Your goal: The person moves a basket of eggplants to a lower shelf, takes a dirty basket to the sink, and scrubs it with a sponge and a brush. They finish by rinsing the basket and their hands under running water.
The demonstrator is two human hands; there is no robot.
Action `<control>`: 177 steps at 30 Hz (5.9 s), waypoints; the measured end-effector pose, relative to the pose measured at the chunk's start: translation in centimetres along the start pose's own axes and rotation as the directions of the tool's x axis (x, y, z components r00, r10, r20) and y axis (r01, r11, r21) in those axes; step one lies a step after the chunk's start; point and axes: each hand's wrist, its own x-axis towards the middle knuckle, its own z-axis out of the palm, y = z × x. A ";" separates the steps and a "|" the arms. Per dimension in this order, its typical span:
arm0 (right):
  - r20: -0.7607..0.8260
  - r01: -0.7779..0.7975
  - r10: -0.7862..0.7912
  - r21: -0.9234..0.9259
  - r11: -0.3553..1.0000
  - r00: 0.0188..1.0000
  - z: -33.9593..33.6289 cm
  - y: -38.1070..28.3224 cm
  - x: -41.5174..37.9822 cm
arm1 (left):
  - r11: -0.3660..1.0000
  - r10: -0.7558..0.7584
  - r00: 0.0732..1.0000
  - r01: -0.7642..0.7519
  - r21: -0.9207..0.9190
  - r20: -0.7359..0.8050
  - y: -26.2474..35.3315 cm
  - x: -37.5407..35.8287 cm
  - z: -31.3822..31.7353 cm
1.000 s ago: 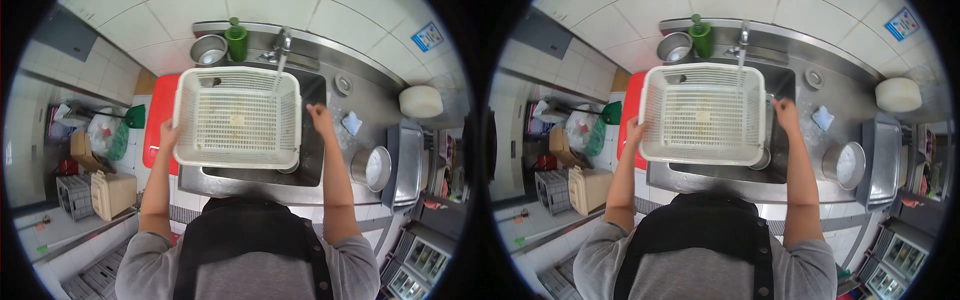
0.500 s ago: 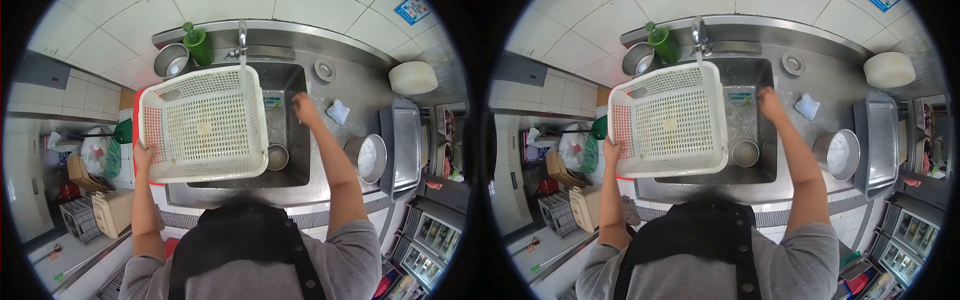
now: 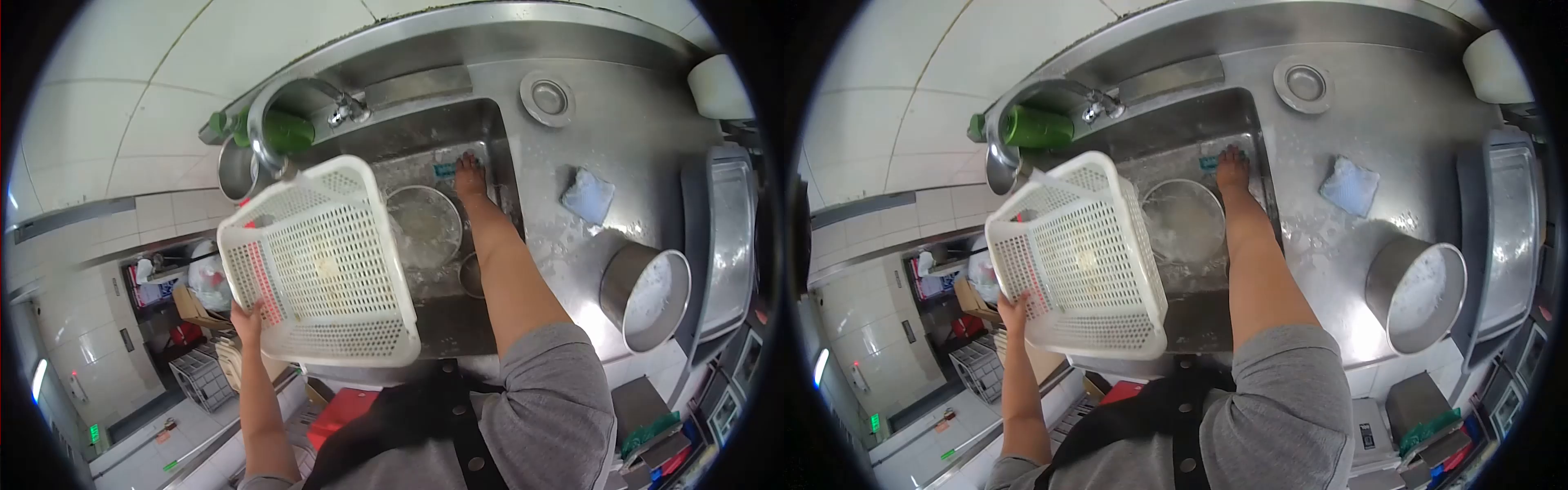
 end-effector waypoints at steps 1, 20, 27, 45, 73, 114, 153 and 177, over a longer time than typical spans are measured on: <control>0.035 0.082 -0.082 0.005 0.997 0.996 0.2 -0.3 1.0 | 1.000 0.014 1.000 -0.014 0.015 -0.008 0.6 0.0 -0.2; 0.081 -0.358 0.419 0.676 0.644 0.905 -4.0 -3.2 -2.6 | 0.999 -0.045 0.998 0.045 0.001 -0.053 1.0 -0.3 0.3; -0.150 0.084 0.118 0.893 0.443 0.982 -24.8 -9.1 -8.1 | 0.999 -0.001 0.997 -0.002 -0.044 -0.072 2.2 -0.1 0.1; -0.349 0.306 -0.314 -0.079 0.949 0.883 -29.2 -27.6 -19.8 | 0.981 0.056 0.998 -0.061 -0.184 -0.033 1.1 1.1 -0.1; 0.334 0.702 -0.627 -0.198 0.684 0.704 -15.1 -30.1 -29.9 | 0.935 0.018 0.994 0.020 -0.353 0.106 0.1 1.1 -0.9; 0.182 0.729 -0.708 -0.090 0.679 0.682 -13.9 -38.2 -29.2 | 0.961 0.090 0.991 -0.062 -0.268 0.094 1.4 1.9 0.2; 0.111 0.621 -0.619 0.025 0.784 0.777 -15.1 -38.2 -22.3 | 0.949 0.127 0.982 -0.081 -0.304 0.137 2.5 2.4 -0.2; 0.166 0.669 -0.650 -0.117 0.734 0.742 -18.6 -39.6 -20.3 | 0.960 0.127 0.981 -0.084 -0.267 0.147 2.5 3.1 0.2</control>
